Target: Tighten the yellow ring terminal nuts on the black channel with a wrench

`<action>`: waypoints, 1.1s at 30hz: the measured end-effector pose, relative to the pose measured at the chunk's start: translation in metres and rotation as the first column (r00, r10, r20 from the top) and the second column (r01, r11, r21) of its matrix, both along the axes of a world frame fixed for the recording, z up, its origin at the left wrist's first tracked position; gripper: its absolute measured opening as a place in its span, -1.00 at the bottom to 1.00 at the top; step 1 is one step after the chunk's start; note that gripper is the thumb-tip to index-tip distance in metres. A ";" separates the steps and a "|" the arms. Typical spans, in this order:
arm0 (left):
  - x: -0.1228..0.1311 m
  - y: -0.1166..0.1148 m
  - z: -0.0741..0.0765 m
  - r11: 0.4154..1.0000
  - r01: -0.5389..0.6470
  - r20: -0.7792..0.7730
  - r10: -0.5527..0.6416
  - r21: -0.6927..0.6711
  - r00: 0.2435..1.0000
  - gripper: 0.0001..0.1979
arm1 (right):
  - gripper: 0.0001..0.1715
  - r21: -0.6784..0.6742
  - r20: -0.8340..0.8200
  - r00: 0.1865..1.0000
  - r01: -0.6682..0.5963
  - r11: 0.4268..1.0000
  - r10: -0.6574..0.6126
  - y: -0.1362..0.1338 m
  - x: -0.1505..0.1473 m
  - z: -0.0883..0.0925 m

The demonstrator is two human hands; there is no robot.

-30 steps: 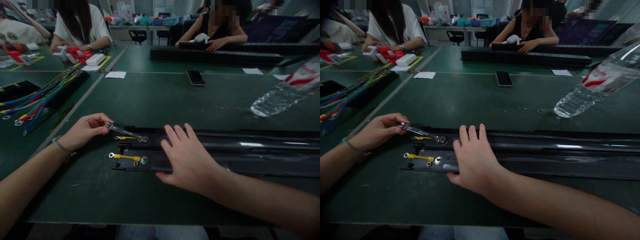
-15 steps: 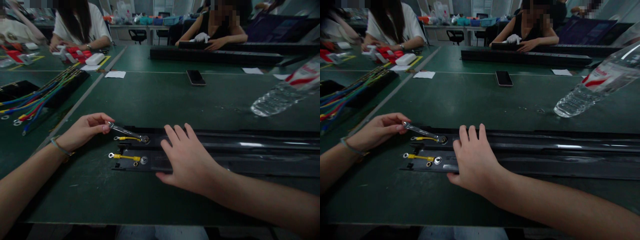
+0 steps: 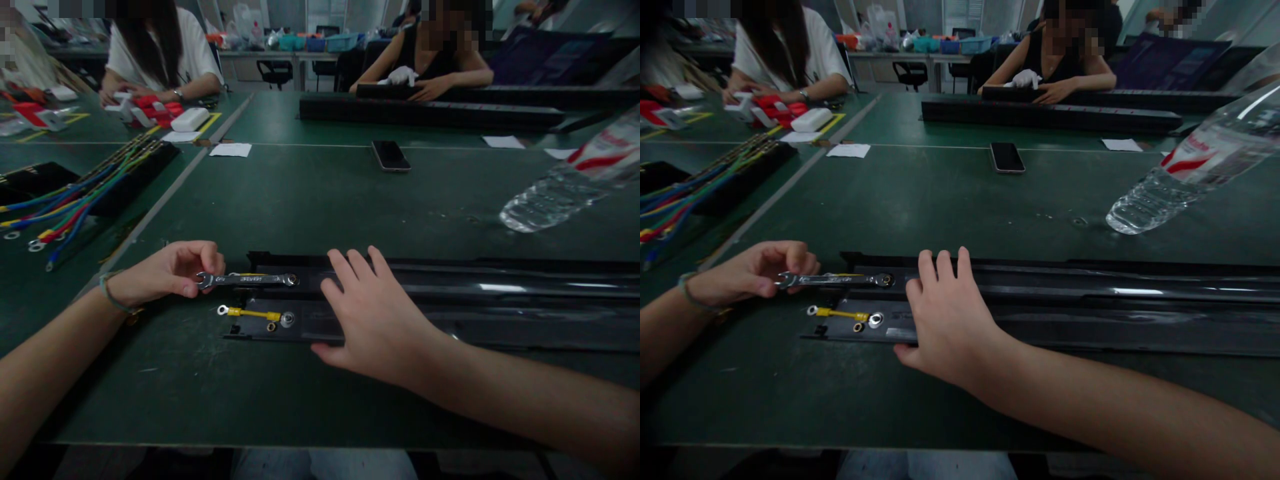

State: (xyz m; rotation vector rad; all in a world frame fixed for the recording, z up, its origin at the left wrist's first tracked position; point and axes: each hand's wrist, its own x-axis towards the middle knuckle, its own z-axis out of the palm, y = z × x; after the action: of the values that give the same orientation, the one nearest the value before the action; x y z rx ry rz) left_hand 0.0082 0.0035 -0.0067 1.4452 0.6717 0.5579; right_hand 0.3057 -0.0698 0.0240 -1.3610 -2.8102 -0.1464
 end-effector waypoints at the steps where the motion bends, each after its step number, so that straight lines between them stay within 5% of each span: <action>1: 0.001 0.000 0.001 1.000 0.018 -0.005 -0.018 -0.005 1.000 -0.82 | -0.26 0.000 0.000 1.000 -0.001 1.000 0.001 0.000 0.000 0.000; 12: -0.001 0.000 0.000 1.000 0.025 -0.024 -0.025 0.004 0.999 -0.82 | -0.26 0.001 -0.008 1.000 -0.004 1.000 0.004 0.000 0.001 -0.001; 25: -0.001 0.003 -0.007 0.954 -0.278 -0.022 0.282 0.109 0.959 -0.86 | -0.25 -0.003 0.005 1.000 -0.003 1.000 0.003 0.000 0.001 -0.001; 33: 0.003 0.003 -0.005 0.949 -0.313 -0.049 0.315 0.046 0.948 -0.84 | -0.27 0.002 0.007 1.000 -0.001 1.000 0.001 -0.001 0.001 0.000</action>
State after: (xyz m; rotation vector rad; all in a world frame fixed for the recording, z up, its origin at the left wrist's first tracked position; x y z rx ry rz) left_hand 0.0112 0.0069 -0.0114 1.4012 0.9495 0.7829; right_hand 0.3065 -0.0706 0.0239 -1.3614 -2.8157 -0.1537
